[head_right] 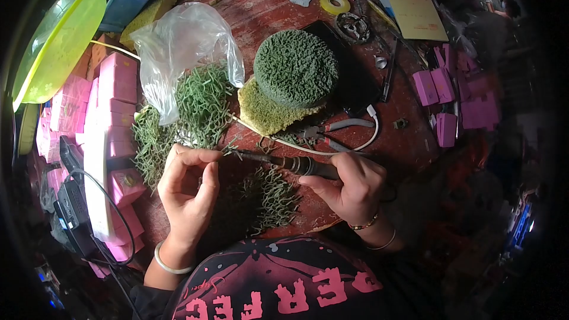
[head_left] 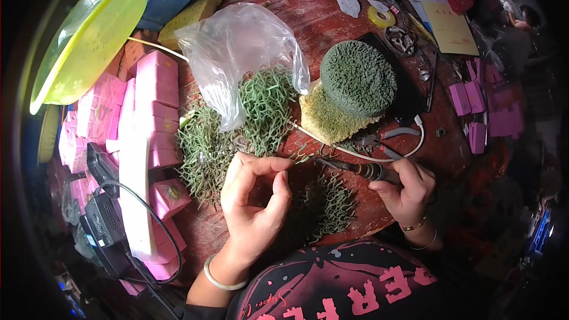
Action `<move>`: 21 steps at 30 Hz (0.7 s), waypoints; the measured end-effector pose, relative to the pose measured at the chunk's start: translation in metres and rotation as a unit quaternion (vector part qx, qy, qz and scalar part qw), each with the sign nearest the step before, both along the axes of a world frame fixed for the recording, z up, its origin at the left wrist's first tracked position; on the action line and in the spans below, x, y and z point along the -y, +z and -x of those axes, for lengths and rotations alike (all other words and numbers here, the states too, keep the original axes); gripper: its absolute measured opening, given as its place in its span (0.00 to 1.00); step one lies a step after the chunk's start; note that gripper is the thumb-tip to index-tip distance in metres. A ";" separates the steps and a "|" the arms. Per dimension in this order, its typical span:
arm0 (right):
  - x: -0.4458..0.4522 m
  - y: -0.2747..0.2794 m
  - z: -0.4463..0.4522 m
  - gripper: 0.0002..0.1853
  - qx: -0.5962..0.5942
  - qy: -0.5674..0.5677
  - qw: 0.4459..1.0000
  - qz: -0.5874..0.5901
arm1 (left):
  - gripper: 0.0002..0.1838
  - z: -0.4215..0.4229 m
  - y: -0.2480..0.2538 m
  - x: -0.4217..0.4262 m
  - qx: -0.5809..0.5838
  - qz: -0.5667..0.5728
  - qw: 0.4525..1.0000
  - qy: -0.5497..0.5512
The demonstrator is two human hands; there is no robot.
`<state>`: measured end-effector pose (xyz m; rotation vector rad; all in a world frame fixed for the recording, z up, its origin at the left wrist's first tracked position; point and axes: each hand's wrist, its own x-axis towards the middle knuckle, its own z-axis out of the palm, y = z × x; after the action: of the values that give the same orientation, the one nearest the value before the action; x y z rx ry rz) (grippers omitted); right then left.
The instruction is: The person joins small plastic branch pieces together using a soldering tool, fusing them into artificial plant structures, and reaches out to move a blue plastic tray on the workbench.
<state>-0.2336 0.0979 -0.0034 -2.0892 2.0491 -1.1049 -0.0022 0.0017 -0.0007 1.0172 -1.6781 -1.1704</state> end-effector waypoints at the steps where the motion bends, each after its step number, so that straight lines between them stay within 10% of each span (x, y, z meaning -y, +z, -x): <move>1: 0.000 0.000 0.000 0.24 0.000 0.000 1.000 0.000 | 0.10 0.000 0.000 0.000 -0.001 -0.001 1.000 0.000; 21: -0.002 0.001 -0.001 0.28 0.016 -0.023 1.000 -0.004 | 0.10 0.000 -0.001 0.001 0.007 0.011 1.000 0.004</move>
<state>-0.2328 0.1001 -0.0024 -2.0169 2.0942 -1.1260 -0.0022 0.0006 -0.0021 1.0209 -1.6917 -1.1399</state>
